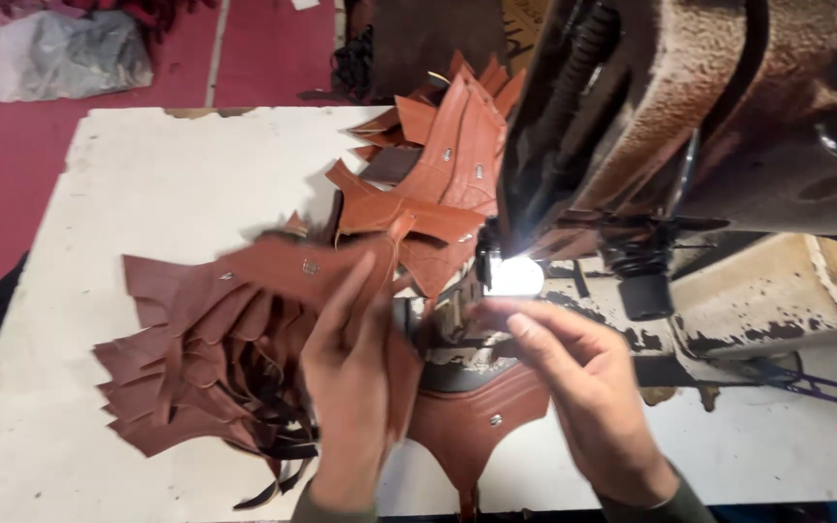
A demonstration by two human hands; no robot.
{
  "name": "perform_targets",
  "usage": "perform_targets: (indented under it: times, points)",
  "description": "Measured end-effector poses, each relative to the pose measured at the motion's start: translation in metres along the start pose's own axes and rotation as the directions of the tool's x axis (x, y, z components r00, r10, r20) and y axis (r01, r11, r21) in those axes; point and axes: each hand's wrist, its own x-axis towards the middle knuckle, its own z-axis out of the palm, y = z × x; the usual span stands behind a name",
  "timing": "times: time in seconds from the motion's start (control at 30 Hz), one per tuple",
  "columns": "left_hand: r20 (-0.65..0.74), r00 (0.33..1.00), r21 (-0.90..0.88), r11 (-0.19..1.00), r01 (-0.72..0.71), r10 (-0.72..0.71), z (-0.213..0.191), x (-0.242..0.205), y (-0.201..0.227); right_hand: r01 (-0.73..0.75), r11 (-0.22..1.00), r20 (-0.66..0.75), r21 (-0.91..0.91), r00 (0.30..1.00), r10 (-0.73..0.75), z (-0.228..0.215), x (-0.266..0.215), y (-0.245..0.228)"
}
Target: Stitching together leather pieces for shoes using an industrial sewing machine.
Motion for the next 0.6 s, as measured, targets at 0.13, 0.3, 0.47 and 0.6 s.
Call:
perform_targets:
  times: [0.13, 0.3, 0.47, 0.6]
  points:
    - [0.297, 0.942, 0.039, 0.984, -0.175, 0.156, 0.039, 0.027, -0.029, 0.107, 0.946, -0.088, -0.306, 0.986, -0.14, -0.021, 0.012, -0.022]
    - [0.466, 0.883, 0.37, 0.917, -0.146, -0.048, 0.033, 0.024, -0.015, 0.25, 0.806, -0.119, -0.537, 0.923, -0.366, -0.063, 0.028, -0.028]
    - [0.538, 0.835, 0.333, 0.939, -0.089, -0.112, 0.028, 0.011, 0.0, 0.284, 0.855, -0.048, -0.434, 0.94, -0.337, -0.072, 0.034, 0.003]
    - [0.574, 0.806, 0.352, 0.932, -0.083, -0.145, 0.022, 0.016, 0.01, 0.326, 0.668, 0.055, -0.668, 0.918, -0.393, -0.049, 0.039, -0.01]
